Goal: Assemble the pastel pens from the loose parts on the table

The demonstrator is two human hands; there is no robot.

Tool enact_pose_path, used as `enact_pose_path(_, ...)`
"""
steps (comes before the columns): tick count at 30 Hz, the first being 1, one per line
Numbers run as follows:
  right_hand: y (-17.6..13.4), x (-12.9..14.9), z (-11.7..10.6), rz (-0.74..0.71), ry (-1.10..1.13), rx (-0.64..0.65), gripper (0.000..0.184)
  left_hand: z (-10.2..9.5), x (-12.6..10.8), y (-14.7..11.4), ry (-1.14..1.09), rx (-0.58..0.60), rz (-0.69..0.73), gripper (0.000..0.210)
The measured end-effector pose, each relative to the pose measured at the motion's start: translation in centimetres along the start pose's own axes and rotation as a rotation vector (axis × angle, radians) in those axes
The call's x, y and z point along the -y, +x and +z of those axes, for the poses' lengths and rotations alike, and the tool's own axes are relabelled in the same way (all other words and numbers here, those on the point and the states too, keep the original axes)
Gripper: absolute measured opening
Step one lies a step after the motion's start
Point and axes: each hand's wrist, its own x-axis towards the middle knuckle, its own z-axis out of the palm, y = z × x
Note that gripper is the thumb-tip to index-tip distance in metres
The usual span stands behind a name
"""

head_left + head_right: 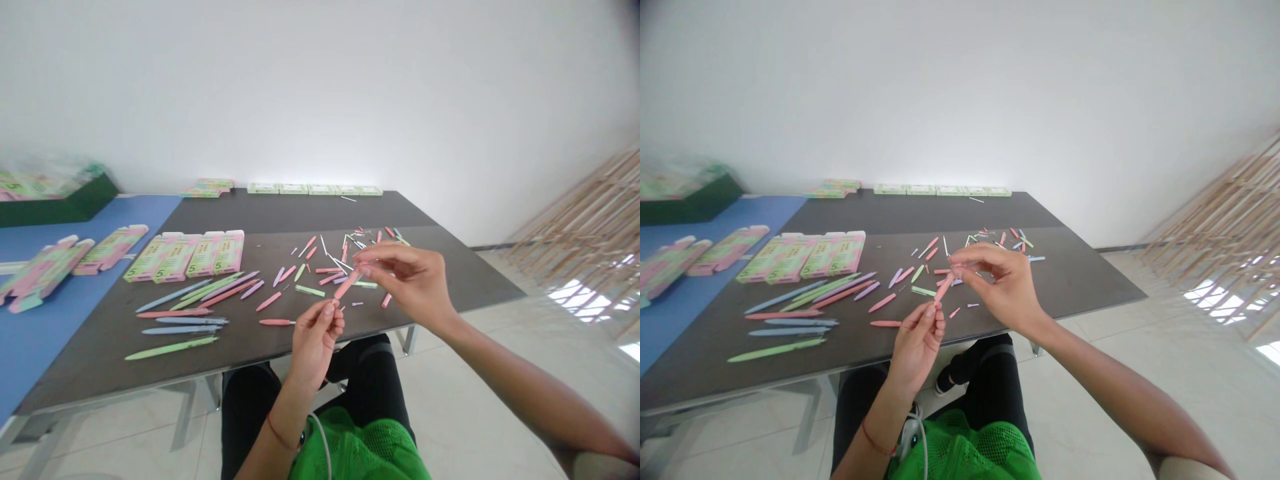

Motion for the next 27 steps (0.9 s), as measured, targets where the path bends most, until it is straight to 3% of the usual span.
enact_pose_path(10, 0.2, 0.3, 0.1, 0.111, -0.010, 0.028, 0.010, -0.2, 0.4, 0.0, -0.039, 0.011, -0.018, 0.041)
enact_pose_path(27, 0.4, 1.1, 0.0, 0.043, -0.057, 0.068, 0.011, -0.5, 0.8, 0.3, -0.141, 0.028, -0.059, 0.037)
